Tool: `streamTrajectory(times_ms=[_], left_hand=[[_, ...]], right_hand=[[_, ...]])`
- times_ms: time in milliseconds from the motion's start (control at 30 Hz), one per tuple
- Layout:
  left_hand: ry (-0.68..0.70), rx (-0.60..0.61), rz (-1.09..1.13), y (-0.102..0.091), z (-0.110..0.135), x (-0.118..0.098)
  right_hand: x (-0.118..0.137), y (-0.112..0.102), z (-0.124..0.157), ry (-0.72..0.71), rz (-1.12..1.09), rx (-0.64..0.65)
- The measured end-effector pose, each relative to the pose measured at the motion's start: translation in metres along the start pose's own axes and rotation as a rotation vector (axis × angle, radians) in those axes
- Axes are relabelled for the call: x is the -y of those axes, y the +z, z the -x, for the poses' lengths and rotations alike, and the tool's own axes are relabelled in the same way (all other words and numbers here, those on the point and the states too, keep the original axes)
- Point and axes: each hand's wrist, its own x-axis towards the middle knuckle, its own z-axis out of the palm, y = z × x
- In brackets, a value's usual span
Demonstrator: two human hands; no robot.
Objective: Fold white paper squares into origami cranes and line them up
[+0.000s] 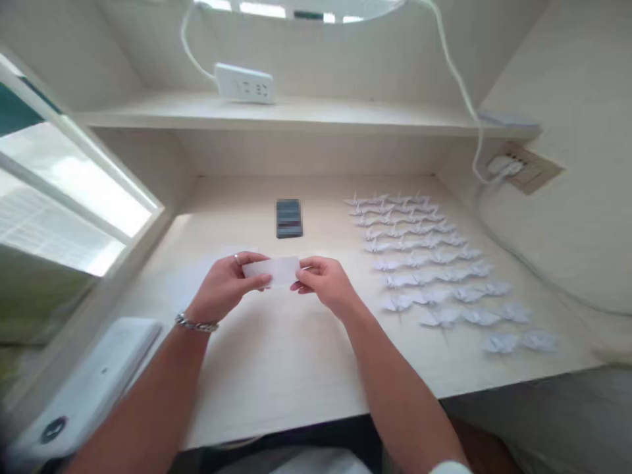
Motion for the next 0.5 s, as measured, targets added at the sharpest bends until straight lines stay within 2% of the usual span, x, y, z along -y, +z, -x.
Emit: streamTrajectory(times_ms=[133,267,367,500], left_hand=[[0.056,-0.064,-0.085,0.004,0.0,0.006],[0.227,-0.114,-0.081,0.008,-0.002,0.012],[0.348,-0.149,-0.081,0.011,-0.001,0.015],[0.41,-0.187,-0.144,0.013,0.0,0.015]], right_hand=[[-0.002,0.001,-0.001,-0.062,0.008,-0.041],[-0.007,0.002,-0.005,-0.142,-0.054,-0.131],[-0.009,0.003,-0.006,-0.141,-0.132,-0.173],[-0.007,0.003,-0.006,-0.137,-0.181,-0.177]])
